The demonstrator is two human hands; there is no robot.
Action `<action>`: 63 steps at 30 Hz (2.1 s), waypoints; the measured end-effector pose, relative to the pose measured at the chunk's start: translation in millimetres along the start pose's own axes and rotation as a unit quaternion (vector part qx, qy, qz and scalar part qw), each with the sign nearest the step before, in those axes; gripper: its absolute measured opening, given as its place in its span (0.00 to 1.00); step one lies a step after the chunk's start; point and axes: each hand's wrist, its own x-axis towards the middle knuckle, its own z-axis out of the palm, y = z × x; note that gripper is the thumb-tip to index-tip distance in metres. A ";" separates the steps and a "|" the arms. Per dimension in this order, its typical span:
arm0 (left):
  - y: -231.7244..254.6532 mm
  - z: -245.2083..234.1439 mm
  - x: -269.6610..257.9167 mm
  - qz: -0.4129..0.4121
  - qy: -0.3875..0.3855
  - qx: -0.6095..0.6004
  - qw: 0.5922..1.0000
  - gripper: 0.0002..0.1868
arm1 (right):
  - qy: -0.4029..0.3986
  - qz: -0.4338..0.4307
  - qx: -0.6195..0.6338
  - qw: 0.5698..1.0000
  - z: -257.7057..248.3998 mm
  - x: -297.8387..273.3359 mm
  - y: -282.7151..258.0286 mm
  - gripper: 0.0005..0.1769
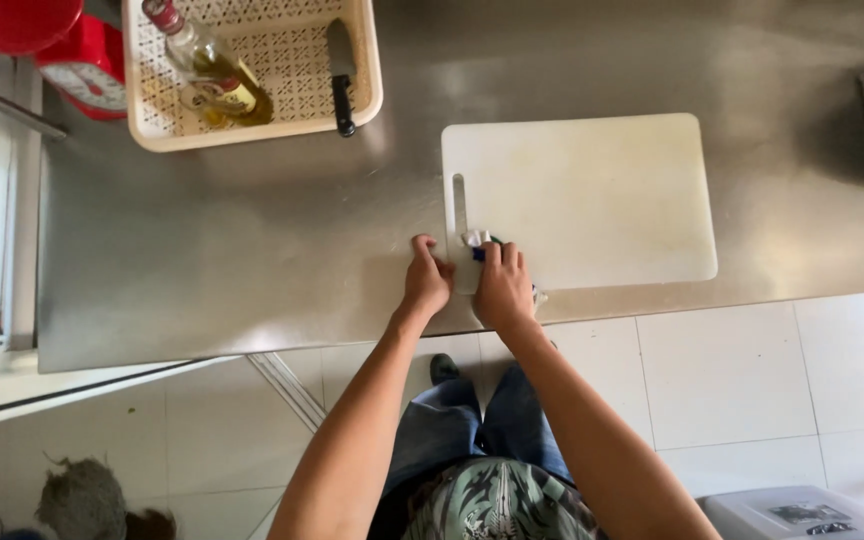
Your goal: Cleaning and organizing cutting boards and a metal counter in a kitchen.
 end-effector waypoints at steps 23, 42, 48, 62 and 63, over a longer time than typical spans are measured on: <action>96.6 35.7 -27.5 -0.018 -0.054 0.454 0.889 0.37 | 0.142 0.110 0.080 0.980 -110.8 12.3 211.5 0.18; 101.1 104.6 -17.7 -0.170 -0.034 0.352 0.920 0.65 | -0.058 0.025 0.026 0.998 -90.7 63.3 287.1 0.31; 126.6 90.6 -26.2 -0.204 -0.060 0.259 0.942 0.60 | 0.058 0.008 0.079 0.995 -171.4 77.6 271.8 0.22; 132.2 88.5 -32.2 -0.201 -0.033 0.245 0.948 0.61 | -0.136 -0.071 0.004 0.988 -157.7 39.9 314.0 0.27; 136.9 83.8 -30.0 -0.193 -0.021 0.255 0.947 0.61 | -0.135 -0.062 0.011 0.989 -159.6 38.2 312.5 0.25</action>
